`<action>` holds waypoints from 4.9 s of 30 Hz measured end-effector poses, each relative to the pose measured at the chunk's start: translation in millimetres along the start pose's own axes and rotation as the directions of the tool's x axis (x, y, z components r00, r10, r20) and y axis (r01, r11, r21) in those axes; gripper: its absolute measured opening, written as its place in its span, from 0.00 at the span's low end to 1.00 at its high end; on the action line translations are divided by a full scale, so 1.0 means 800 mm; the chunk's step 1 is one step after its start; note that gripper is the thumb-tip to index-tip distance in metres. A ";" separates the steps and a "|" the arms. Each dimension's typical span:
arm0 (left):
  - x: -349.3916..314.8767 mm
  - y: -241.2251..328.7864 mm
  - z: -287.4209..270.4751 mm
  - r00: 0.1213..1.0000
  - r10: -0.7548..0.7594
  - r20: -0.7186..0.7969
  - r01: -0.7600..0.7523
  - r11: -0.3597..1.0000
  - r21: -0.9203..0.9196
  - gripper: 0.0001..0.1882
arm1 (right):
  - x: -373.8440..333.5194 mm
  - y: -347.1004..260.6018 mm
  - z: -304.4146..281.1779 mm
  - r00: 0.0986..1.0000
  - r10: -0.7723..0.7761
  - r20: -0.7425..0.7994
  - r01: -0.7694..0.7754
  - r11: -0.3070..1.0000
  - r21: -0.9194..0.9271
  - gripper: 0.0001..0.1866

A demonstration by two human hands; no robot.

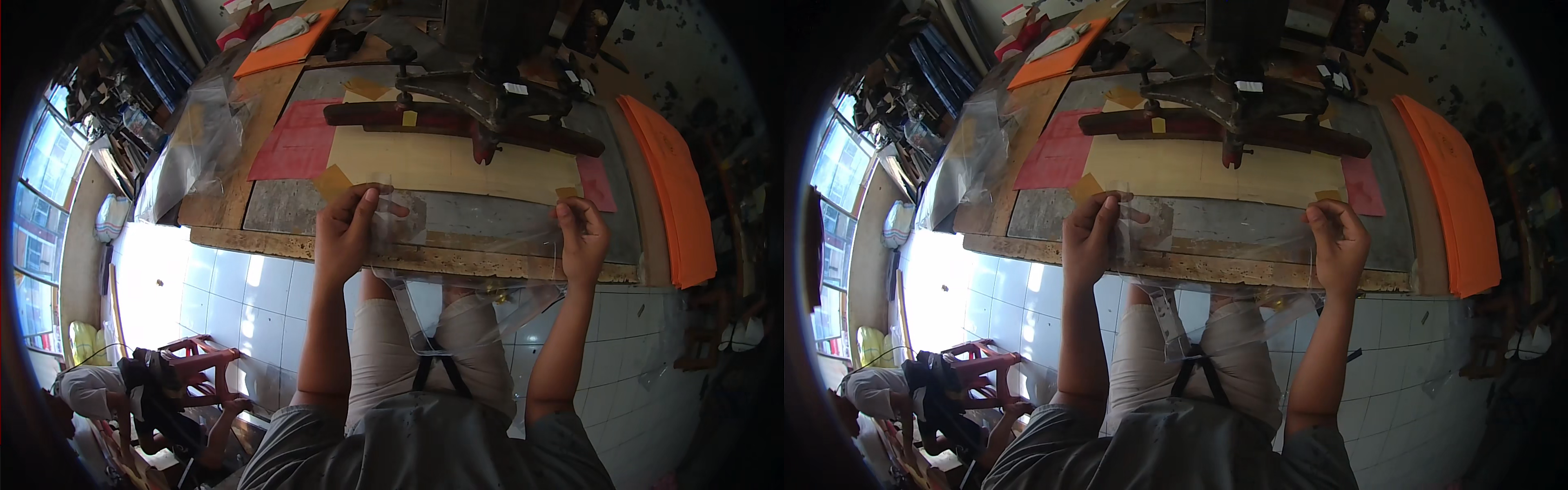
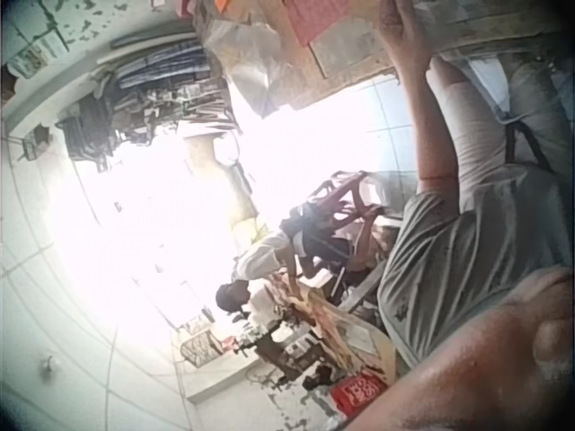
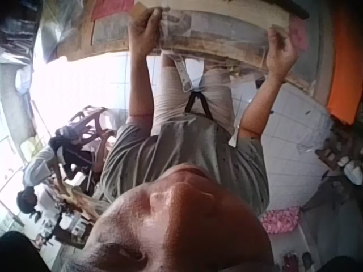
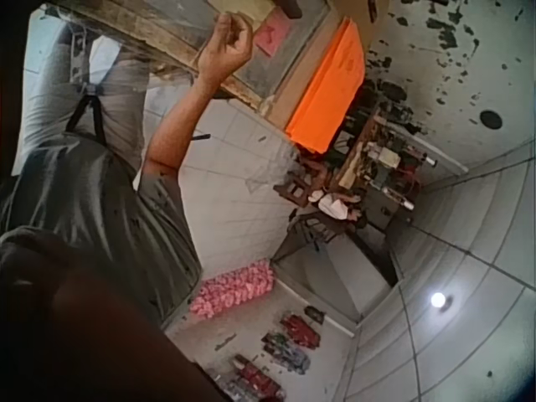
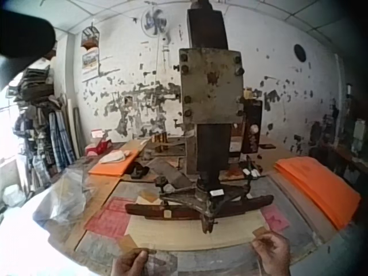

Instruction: The person aligns a plastic sheet on a wooden board beneath a heat press by hand, lowers the press mechanism, and then handles the resulting film.

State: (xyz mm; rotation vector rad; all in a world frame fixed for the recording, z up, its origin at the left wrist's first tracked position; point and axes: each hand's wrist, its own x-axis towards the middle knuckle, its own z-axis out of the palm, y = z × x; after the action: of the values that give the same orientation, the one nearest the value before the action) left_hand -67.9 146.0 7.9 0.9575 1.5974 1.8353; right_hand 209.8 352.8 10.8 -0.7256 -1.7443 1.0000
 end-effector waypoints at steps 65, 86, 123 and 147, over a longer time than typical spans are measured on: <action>0.000 0.000 0.010 0.988 0.122 -0.091 -0.112 0.988 0.108 0.16 | 0.004 -0.006 -0.008 0.999 0.027 0.042 -0.031 0.993 0.114 0.13; -0.048 0.070 -0.009 0.965 0.222 -0.137 -0.216 0.975 0.052 0.16 | -0.034 -0.141 -0.057 0.973 0.098 0.208 -0.135 0.975 0.175 0.12; 0.106 0.000 0.022 0.980 0.134 0.149 -0.197 0.512 0.836 0.07 | 0.103 0.045 0.003 0.934 -0.191 0.303 0.337 0.757 -0.560 0.07; 0.093 0.014 0.014 0.958 0.100 0.268 -0.283 0.458 0.843 0.12 | 0.093 0.034 -0.039 0.807 -0.180 0.563 0.544 0.597 -0.589 0.18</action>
State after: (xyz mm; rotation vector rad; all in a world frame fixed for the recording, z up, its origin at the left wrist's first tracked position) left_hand -103.6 208.1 32.6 1.7397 2.4283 0.8481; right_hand 212.6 436.4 26.1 -0.5642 -2.6377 0.1046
